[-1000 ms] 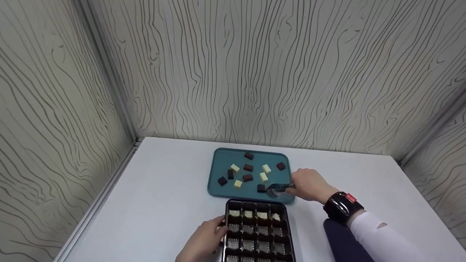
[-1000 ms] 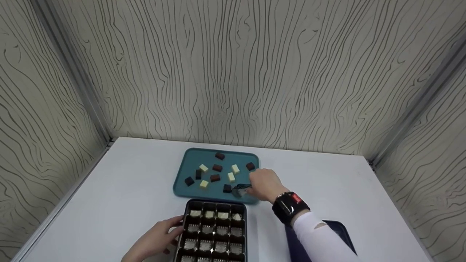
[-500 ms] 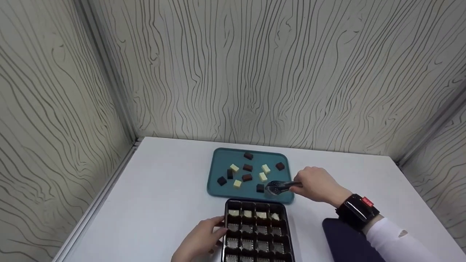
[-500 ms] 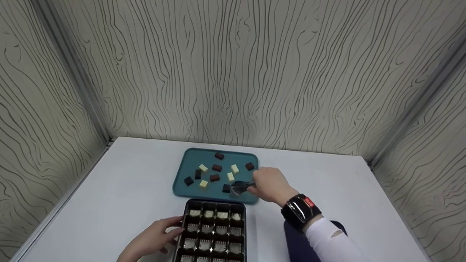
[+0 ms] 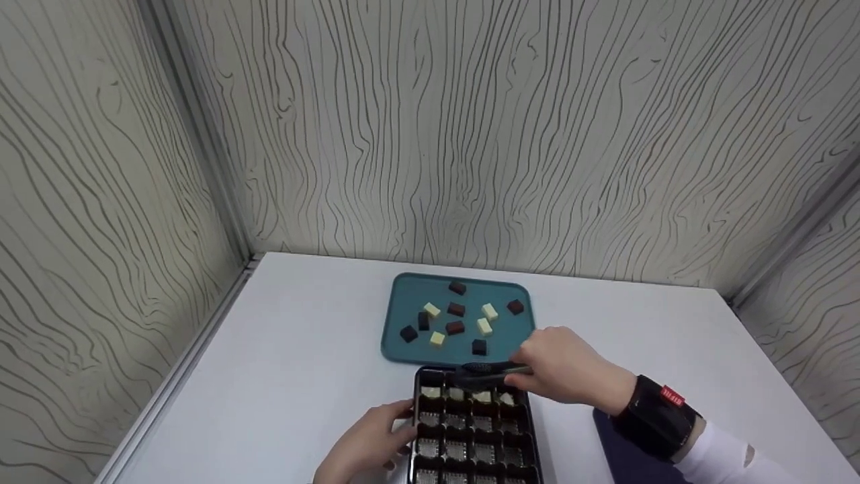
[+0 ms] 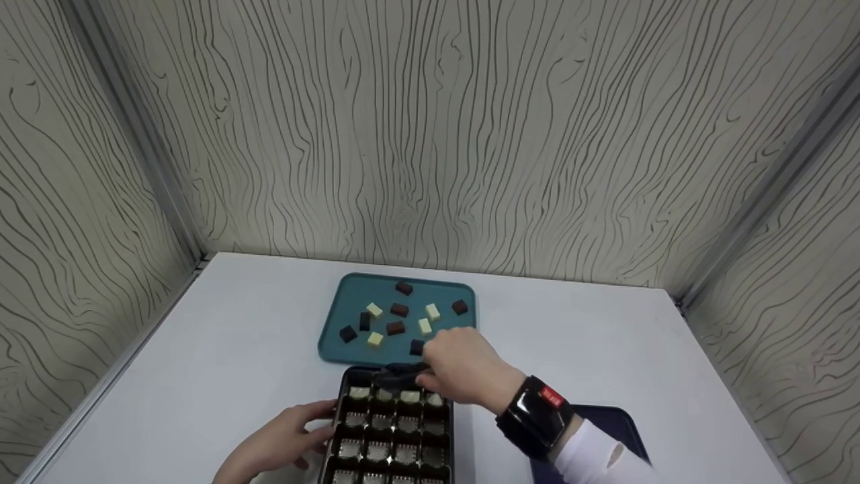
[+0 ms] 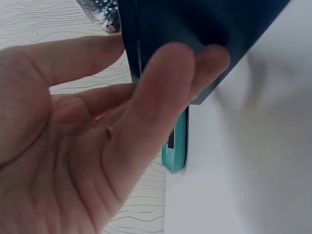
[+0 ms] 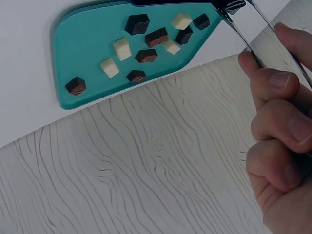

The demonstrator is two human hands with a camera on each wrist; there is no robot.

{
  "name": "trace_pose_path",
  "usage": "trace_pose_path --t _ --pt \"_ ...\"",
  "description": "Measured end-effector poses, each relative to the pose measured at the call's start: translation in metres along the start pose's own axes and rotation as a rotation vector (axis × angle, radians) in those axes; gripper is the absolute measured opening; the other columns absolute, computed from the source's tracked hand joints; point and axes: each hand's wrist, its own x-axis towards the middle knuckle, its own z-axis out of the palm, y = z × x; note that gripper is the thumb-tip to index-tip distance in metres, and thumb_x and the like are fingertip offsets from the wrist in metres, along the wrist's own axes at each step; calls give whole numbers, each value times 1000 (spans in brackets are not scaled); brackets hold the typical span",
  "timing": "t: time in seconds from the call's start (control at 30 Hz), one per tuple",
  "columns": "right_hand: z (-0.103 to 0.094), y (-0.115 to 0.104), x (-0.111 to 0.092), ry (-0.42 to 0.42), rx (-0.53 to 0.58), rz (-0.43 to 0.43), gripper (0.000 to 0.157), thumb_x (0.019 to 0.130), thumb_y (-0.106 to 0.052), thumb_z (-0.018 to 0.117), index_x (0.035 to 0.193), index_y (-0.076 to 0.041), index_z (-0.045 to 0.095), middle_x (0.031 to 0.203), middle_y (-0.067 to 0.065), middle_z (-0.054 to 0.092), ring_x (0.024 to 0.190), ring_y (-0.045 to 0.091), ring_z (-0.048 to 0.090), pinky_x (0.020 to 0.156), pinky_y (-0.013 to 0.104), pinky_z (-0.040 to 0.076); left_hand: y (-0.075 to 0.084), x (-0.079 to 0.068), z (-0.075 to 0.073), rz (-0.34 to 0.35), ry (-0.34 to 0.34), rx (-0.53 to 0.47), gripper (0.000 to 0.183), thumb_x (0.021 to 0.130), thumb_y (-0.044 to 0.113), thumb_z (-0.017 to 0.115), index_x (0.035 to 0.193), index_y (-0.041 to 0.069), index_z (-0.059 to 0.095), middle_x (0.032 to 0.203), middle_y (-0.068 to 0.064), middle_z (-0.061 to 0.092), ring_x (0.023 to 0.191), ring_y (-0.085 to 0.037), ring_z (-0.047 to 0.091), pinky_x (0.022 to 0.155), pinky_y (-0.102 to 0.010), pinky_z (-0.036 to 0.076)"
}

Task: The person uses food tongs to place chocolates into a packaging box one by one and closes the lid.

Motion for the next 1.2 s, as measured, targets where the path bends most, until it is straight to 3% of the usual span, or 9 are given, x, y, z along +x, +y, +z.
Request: trace_pose_path --t 0.17,0.4,0.7,0.93,1.2 --pt "3 -13 4 -12 13 -42 46 95 -31 77 62 -22 46 57 -15 24 49 -1 28 54 18 21 0 1 1 -16 5 -7 50 102 16 63 148 -2 55 139 -25 67 74 -21 73 57 -36 61" --pt "7 -26 11 -47 22 -68 44 96 -30 77 63 -18 49 57 -15 19 50 -1 22 52 17 17 1 2 2 -27 3 -11 50 102 17 63 148 -1 56 141 -25 66 77 -20 73 59 -38 62" --pt "10 -37 29 -82 -5 -125 58 95 -31 78 59 -21 33 57 -14 15 47 1 19 50 18 11 2 1 2 -28 3 -30 48 102 15 64 148 2 57 141 -23 67 78 -20 74 58 -38 61" --pt "12 -43 40 -113 -76 -142 61 93 -35 79 57 -21 31 54 -14 17 46 2 21 48 17 15 1 2 2 -29 1 -22 48 102 15 63 148 2 57 142 -23 66 79 -23 73 58 -37 60" --pt "6 -53 57 -152 -167 -151 55 89 -35 83 56 -18 42 52 -12 28 47 4 25 47 18 19 2 1 1 -62 4 -33 47 102 16 63 147 4 59 141 -21 68 79 -22 72 59 -36 60"
